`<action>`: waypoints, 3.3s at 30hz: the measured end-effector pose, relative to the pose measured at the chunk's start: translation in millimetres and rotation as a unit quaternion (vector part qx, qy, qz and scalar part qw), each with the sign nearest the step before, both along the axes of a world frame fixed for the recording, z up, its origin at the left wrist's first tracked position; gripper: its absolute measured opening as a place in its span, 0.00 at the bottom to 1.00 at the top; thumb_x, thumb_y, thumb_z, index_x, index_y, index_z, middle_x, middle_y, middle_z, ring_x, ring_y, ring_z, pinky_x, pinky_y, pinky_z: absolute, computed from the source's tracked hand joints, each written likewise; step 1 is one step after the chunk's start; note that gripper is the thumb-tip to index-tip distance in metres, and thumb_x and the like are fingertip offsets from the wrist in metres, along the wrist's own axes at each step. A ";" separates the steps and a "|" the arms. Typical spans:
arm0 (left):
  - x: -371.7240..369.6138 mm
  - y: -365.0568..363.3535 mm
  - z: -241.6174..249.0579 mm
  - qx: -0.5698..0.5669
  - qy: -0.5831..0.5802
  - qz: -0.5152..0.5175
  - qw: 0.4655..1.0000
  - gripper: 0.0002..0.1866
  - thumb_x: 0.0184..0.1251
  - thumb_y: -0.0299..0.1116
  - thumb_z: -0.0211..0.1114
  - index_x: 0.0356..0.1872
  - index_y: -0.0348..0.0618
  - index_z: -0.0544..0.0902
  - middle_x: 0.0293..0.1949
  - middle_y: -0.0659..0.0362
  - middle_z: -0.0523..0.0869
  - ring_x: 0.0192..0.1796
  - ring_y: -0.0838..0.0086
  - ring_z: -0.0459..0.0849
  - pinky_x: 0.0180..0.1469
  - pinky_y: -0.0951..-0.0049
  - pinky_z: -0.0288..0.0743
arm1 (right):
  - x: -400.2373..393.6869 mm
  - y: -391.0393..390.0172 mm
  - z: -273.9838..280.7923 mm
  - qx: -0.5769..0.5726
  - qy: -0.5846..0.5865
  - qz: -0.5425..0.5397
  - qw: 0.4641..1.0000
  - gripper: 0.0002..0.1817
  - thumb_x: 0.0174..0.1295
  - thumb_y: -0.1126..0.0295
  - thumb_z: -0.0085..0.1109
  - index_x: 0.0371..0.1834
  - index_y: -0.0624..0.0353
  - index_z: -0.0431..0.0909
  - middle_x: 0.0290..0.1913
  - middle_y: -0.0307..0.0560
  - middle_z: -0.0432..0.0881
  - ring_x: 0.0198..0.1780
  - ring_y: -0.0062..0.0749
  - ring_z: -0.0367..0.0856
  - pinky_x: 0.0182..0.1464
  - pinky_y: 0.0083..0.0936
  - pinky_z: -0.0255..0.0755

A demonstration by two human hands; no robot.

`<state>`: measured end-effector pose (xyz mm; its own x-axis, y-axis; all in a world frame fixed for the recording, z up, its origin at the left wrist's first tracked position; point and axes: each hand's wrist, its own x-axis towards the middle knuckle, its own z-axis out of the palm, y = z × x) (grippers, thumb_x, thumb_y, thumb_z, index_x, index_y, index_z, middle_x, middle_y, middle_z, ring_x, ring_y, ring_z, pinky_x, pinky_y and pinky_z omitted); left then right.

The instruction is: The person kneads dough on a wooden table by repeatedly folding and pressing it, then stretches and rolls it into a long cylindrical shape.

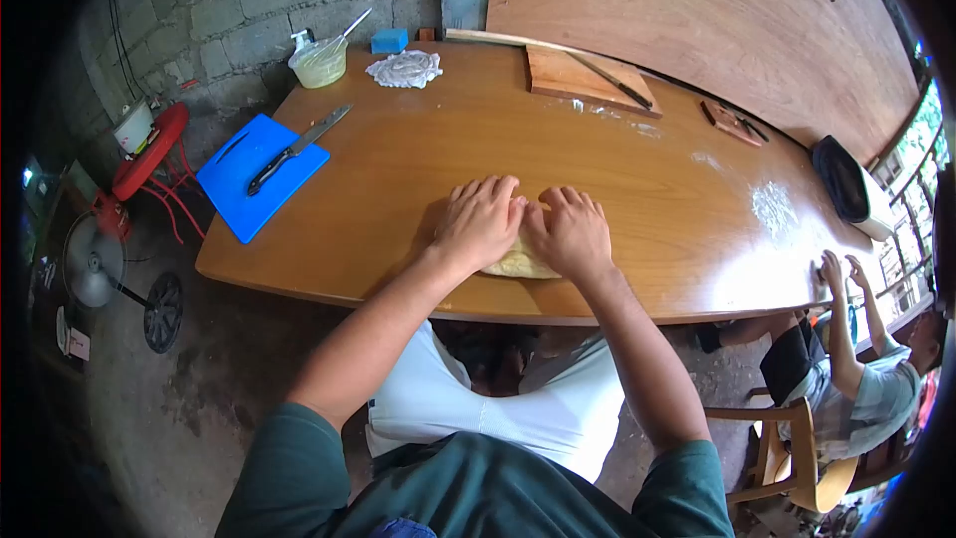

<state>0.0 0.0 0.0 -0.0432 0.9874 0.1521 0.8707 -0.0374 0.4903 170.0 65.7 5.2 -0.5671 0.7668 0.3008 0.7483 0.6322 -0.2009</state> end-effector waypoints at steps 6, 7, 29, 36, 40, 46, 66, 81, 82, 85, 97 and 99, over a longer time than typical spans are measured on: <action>14.5 -3.0 -28.6 0.234 0.107 0.094 0.962 0.16 0.83 0.39 0.59 0.57 0.39 0.84 0.55 0.47 0.89 0.60 0.49 0.85 0.67 0.45 0.71 | -18.9 -14.3 -25.7 0.055 0.136 -0.027 0.989 0.17 0.78 0.54 0.54 0.47 0.58 0.83 0.47 0.54 0.90 0.53 0.55 0.86 0.60 0.50 0.75; 10.2 2.7 -26.9 0.229 0.106 0.095 0.963 0.16 0.83 0.39 0.59 0.57 0.39 0.84 0.55 0.47 0.89 0.60 0.49 0.85 0.67 0.45 0.71 | -22.3 -8.1 -24.7 0.050 0.135 -0.026 0.989 0.17 0.78 0.54 0.54 0.47 0.58 0.83 0.47 0.54 0.90 0.53 0.55 0.86 0.60 0.50 0.75; -42.2 143.4 -37.2 0.218 0.084 0.045 0.971 0.10 0.75 0.37 0.63 0.49 0.45 0.84 0.49 0.52 0.87 0.57 0.51 0.85 0.62 0.49 0.77 | -68.8 122.9 -34.8 0.064 0.155 0.009 0.986 0.13 0.77 0.60 0.53 0.41 0.58 0.80 0.40 0.54 0.91 0.46 0.53 0.88 0.56 0.48 0.76; -51.6 180.3 -47.3 0.224 0.112 0.056 0.967 0.09 0.74 0.36 0.64 0.47 0.45 0.84 0.49 0.51 0.87 0.57 0.50 0.85 0.61 0.49 0.77 | -80.2 159.9 -40.7 0.089 0.120 -0.017 0.989 0.15 0.76 0.57 0.55 0.40 0.58 0.81 0.40 0.55 0.91 0.47 0.53 0.89 0.56 0.47 0.78; -47.3 161.4 -43.8 0.281 0.129 0.044 0.950 0.08 0.74 0.36 0.62 0.46 0.44 0.82 0.46 0.52 0.86 0.54 0.51 0.85 0.59 0.50 0.77 | -76.9 146.3 -40.8 0.167 0.138 0.001 0.976 0.15 0.74 0.57 0.59 0.36 0.57 0.80 0.37 0.51 0.90 0.44 0.50 0.87 0.52 0.44 0.76; -29.6 104.4 -35.2 0.316 0.126 0.025 0.940 0.09 0.76 0.36 0.60 0.48 0.43 0.82 0.46 0.51 0.87 0.54 0.52 0.86 0.60 0.52 0.78 | -57.4 91.6 -34.6 0.209 0.169 0.031 0.963 0.10 0.70 0.61 0.60 0.38 0.56 0.79 0.41 0.49 0.84 0.48 0.48 0.82 0.55 0.44 0.73; -41.5 122.7 -45.3 0.290 0.129 0.017 0.948 0.15 0.77 0.38 0.60 0.58 0.44 0.81 0.55 0.50 0.85 0.61 0.50 0.83 0.71 0.48 0.71 | -63.8 97.0 -35.1 0.073 0.144 0.029 0.986 0.16 0.76 0.58 0.53 0.50 0.58 0.82 0.48 0.55 0.89 0.55 0.53 0.84 0.62 0.50 0.74; -13.1 41.0 -46.1 0.284 0.091 -0.014 0.954 0.18 0.80 0.38 0.53 0.63 0.42 0.79 0.60 0.48 0.83 0.68 0.51 0.79 0.77 0.45 0.64 | -34.9 15.2 -35.3 0.197 0.202 0.086 0.956 0.13 0.68 0.63 0.58 0.51 0.58 0.79 0.48 0.53 0.81 0.54 0.51 0.80 0.66 0.48 0.69; -11.4 37.8 -47.6 0.284 0.095 -0.014 0.954 0.19 0.80 0.39 0.54 0.63 0.42 0.79 0.60 0.48 0.83 0.69 0.51 0.79 0.77 0.45 0.63 | -35.3 12.7 -34.2 0.186 0.197 0.087 0.959 0.13 0.68 0.63 0.58 0.51 0.58 0.79 0.48 0.53 0.81 0.54 0.51 0.80 0.66 0.48 0.69; -22.3 59.7 -48.3 0.302 0.123 -0.008 0.945 0.19 0.79 0.40 0.55 0.63 0.42 0.79 0.59 0.49 0.83 0.68 0.51 0.79 0.76 0.47 0.65 | -43.5 31.2 -29.9 0.151 0.159 0.075 0.973 0.15 0.67 0.63 0.58 0.52 0.58 0.79 0.50 0.55 0.81 0.56 0.53 0.79 0.68 0.50 0.68; -44.2 131.7 -53.3 0.146 0.071 0.075 0.984 0.17 0.79 0.47 0.58 0.51 0.46 0.87 0.54 0.47 0.92 0.61 0.47 0.88 0.67 0.44 0.77 | -68.9 91.3 -24.4 -0.008 0.086 -0.107 0.991 0.31 0.81 0.45 0.40 0.56 0.60 0.85 0.64 0.59 0.88 0.70 0.55 0.83 0.74 0.50 0.72; -34.6 105.1 -43.3 0.153 0.102 0.083 0.980 0.20 0.79 0.48 0.57 0.49 0.44 0.88 0.51 0.44 0.94 0.59 0.46 0.90 0.65 0.43 0.79 | -59.1 74.8 -15.7 -0.078 0.034 -0.085 0.993 0.35 0.82 0.42 0.37 0.57 0.61 0.85 0.64 0.61 0.89 0.68 0.57 0.85 0.73 0.52 0.74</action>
<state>-34.6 105.1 -43.3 -0.1368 0.8764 0.4617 0.9558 -0.0058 0.2941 110.9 140.6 -10.5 -0.4071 0.8903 0.2042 0.8234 0.4545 -0.3398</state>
